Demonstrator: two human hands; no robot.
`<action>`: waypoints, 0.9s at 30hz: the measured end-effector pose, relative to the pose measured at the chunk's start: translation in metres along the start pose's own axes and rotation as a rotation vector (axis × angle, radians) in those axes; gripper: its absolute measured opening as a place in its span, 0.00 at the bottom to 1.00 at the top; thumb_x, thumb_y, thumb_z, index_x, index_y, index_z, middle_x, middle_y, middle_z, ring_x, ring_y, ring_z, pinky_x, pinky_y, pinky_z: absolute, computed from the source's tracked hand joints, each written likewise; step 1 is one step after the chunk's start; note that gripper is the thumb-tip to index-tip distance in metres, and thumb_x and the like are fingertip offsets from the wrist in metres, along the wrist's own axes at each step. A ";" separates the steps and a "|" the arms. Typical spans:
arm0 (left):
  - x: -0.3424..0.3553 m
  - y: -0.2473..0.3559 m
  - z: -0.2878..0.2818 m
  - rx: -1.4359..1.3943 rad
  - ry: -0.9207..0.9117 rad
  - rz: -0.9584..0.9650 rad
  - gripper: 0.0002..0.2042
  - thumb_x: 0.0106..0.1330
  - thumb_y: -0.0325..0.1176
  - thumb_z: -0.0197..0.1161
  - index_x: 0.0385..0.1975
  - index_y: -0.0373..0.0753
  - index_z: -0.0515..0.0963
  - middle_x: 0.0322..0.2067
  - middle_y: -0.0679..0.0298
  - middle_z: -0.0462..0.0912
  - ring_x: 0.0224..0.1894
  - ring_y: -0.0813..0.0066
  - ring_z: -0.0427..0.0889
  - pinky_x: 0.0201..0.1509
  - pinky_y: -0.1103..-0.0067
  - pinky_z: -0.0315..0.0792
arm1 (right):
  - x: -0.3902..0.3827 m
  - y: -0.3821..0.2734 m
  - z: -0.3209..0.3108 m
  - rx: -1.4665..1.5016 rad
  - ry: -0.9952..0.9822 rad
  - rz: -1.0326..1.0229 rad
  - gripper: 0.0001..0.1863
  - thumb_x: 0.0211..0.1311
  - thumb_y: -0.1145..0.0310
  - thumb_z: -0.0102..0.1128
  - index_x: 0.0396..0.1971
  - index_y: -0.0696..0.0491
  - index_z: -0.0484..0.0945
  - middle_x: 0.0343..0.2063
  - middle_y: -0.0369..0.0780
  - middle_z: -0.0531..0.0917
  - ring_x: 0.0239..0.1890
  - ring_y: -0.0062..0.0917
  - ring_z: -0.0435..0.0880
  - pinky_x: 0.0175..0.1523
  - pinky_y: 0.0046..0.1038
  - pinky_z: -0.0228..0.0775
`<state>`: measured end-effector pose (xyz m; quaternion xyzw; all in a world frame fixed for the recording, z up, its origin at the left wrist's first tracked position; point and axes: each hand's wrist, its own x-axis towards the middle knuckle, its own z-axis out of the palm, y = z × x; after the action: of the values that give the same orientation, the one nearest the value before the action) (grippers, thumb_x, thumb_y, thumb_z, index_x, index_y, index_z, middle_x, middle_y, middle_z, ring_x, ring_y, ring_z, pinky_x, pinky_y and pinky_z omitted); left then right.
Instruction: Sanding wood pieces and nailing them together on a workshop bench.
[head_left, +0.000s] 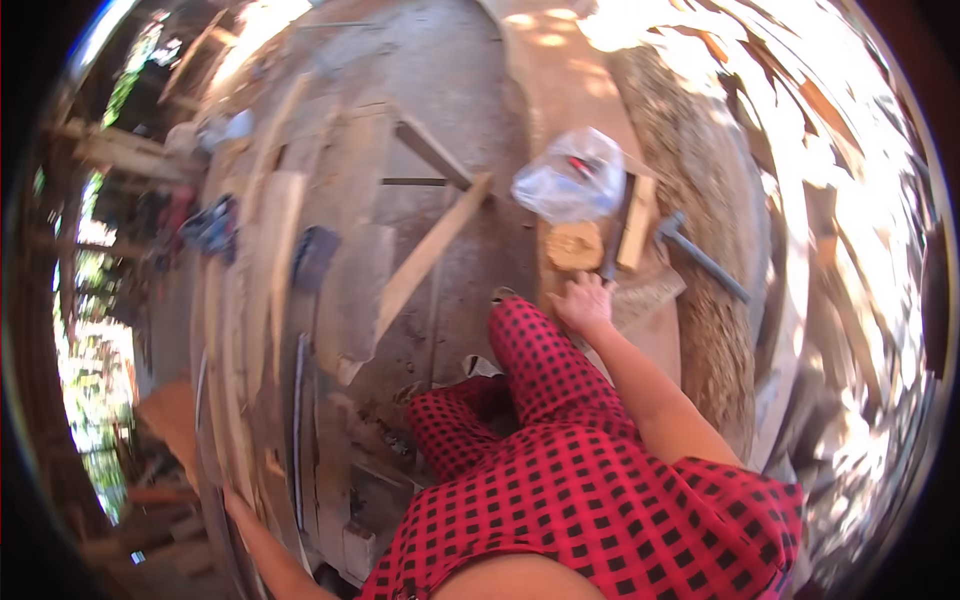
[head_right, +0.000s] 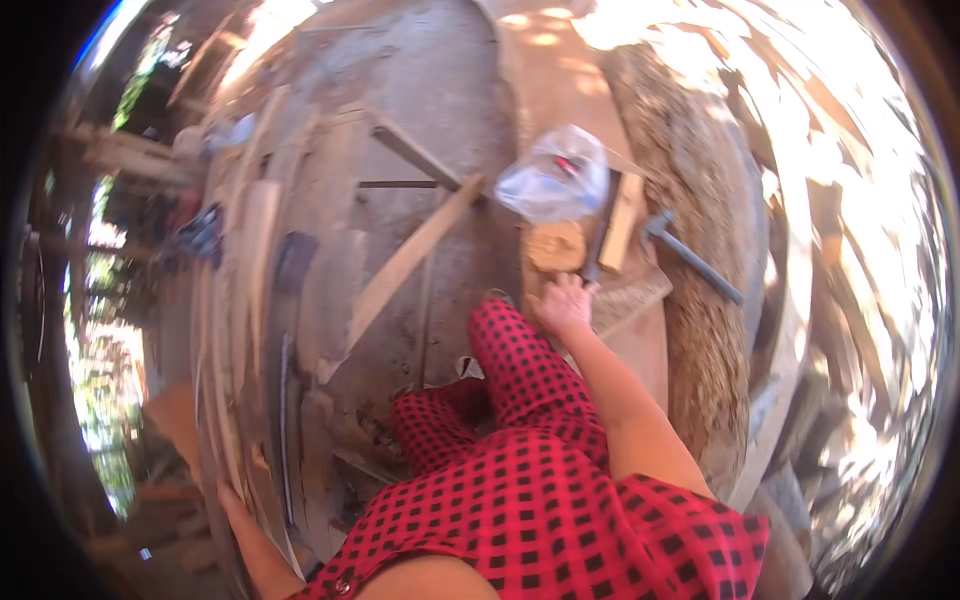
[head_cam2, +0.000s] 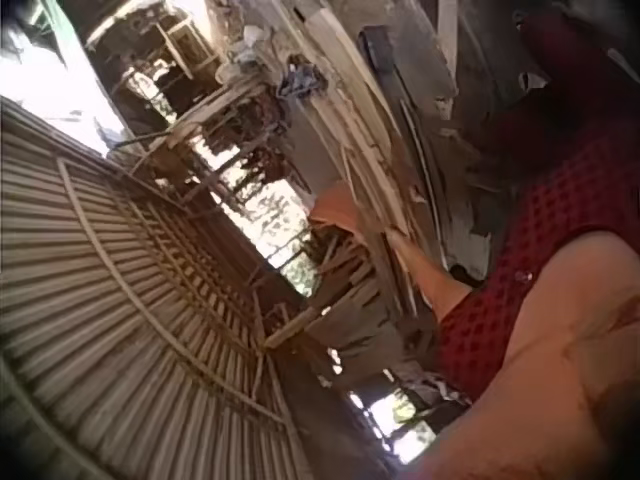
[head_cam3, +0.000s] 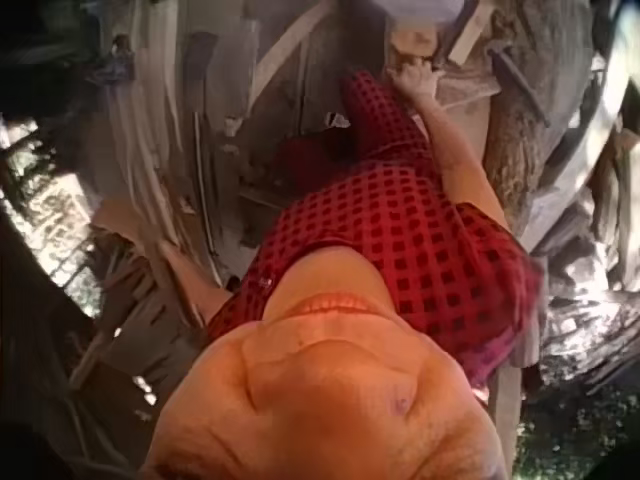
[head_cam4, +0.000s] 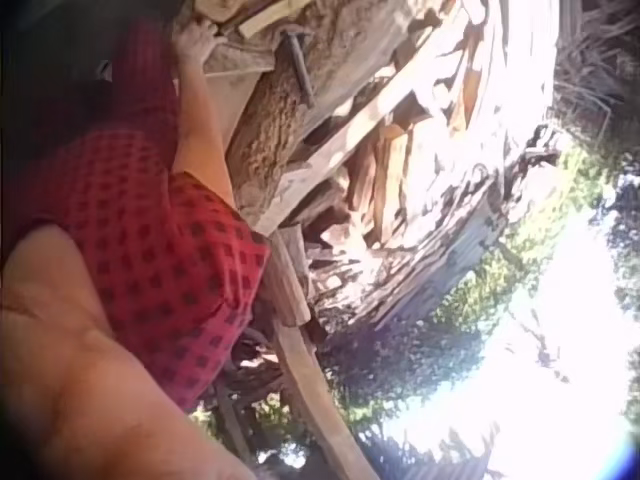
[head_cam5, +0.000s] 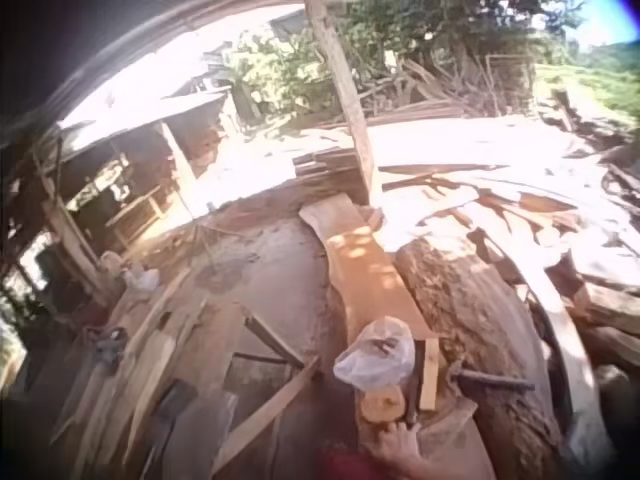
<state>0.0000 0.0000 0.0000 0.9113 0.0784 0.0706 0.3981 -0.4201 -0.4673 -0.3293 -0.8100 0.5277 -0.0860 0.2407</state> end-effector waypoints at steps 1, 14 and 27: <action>-0.069 -0.071 -0.043 0.022 0.019 -0.143 0.30 0.62 0.51 0.51 0.55 0.30 0.67 0.54 0.53 0.71 0.53 0.61 0.71 0.56 0.73 0.63 | -0.064 0.062 -0.023 -0.111 -0.108 0.042 0.25 0.54 0.45 0.50 0.33 0.52 0.81 0.42 0.41 0.75 0.52 0.35 0.68 0.55 0.56 0.51; -0.074 -0.058 -0.046 0.222 0.159 -0.253 0.24 0.67 0.45 0.45 0.54 0.32 0.69 0.56 0.52 0.69 0.58 0.60 0.68 0.61 0.71 0.59 | -0.081 0.057 -0.041 -0.234 -0.197 0.061 0.27 0.56 0.42 0.47 0.37 0.50 0.81 0.47 0.41 0.75 0.55 0.36 0.68 0.56 0.55 0.51; -0.079 -0.076 -0.053 0.426 0.244 -0.115 0.28 0.62 0.54 0.46 0.53 0.37 0.72 0.56 0.50 0.68 0.60 0.55 0.65 0.62 0.65 0.56 | 0.003 -0.160 -0.162 0.138 -0.046 -0.802 0.33 0.48 0.56 0.64 0.55 0.53 0.67 0.54 0.47 0.68 0.56 0.41 0.68 0.57 0.38 0.63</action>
<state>-0.0937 0.0733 -0.0258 0.9533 0.1906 0.1394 0.1881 -0.3523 -0.4659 -0.1114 -0.9352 0.1574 -0.1902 0.2537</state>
